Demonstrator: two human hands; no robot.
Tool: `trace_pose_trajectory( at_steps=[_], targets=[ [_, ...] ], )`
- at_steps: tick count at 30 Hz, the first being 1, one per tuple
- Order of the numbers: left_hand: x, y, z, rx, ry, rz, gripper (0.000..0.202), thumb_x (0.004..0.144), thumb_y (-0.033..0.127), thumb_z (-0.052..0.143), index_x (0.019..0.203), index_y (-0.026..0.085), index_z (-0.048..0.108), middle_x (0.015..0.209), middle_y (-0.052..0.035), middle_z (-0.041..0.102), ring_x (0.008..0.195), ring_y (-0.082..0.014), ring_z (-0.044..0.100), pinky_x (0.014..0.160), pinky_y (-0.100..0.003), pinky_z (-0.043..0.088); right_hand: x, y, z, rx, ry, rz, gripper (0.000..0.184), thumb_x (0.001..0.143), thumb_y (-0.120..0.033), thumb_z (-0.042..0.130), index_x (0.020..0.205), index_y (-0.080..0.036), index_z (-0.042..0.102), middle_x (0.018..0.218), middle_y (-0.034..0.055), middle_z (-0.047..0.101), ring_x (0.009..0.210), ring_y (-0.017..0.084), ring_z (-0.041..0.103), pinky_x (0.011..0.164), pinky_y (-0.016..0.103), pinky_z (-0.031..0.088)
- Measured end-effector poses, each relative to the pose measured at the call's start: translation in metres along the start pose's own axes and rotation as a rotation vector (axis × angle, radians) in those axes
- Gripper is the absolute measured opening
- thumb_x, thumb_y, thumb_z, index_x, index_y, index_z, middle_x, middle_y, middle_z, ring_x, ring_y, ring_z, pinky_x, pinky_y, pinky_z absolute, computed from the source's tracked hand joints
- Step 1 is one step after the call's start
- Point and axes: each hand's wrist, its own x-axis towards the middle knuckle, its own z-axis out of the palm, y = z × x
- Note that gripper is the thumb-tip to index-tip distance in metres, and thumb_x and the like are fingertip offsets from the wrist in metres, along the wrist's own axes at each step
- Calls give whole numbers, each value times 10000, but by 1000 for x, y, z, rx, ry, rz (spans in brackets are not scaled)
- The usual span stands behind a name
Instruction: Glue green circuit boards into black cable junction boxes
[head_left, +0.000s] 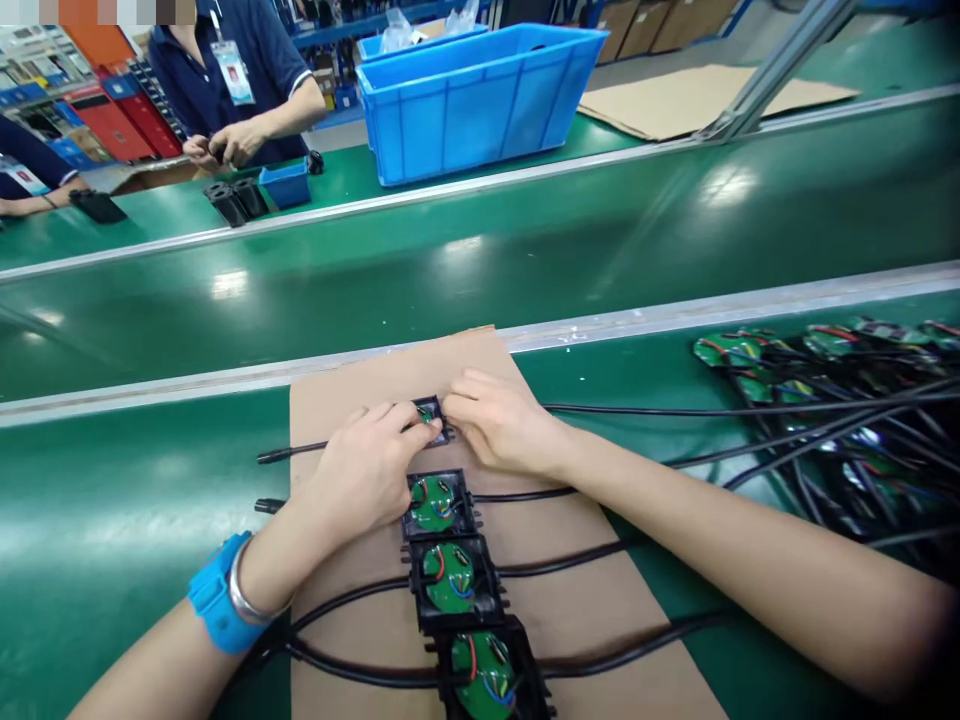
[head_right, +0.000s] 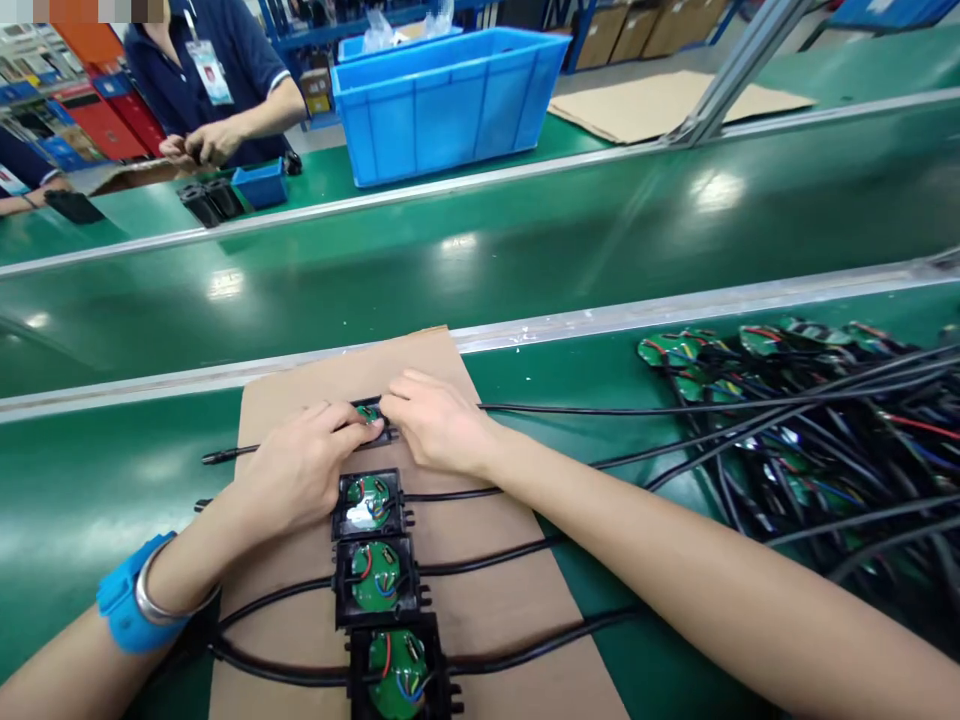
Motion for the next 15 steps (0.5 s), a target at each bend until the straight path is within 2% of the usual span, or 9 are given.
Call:
trace_pose_trajectory(
  at_steps=[4,9,13,15],
  targets=[
    [1,5,-3,14,-26,-37,493,740,10,450,1182,162,604,1004,-85,607,909,-242,541,778,-384,480,-2,2,4,-105,6,-50,291,905,-106,358,715,-147,573,714,66,502,685,182,374,630,298,337],
    [-6,1,1,-7,36,-56,467,834,51,420,1260,172,566,1079,-73,609,975,-220,539,877,-361,464,-5,3,8,-155,22,0,276,923,-132,372,797,-129,617,744,80,548,725,188,426,688,297,373],
    [-2,-6,4,-11,38,-8,477,846,70,426,1304,144,537,1106,-89,607,972,-227,539,883,-369,463,3,2,8,-186,-37,54,257,916,-131,406,821,-119,645,791,95,587,758,191,468,728,305,387],
    [-1,-9,2,-20,39,12,464,840,70,433,1280,146,561,1095,-96,608,971,-234,542,882,-379,463,8,-3,1,-195,-89,78,226,904,-140,453,822,-127,663,798,88,601,771,188,491,750,306,394]
  ],
)
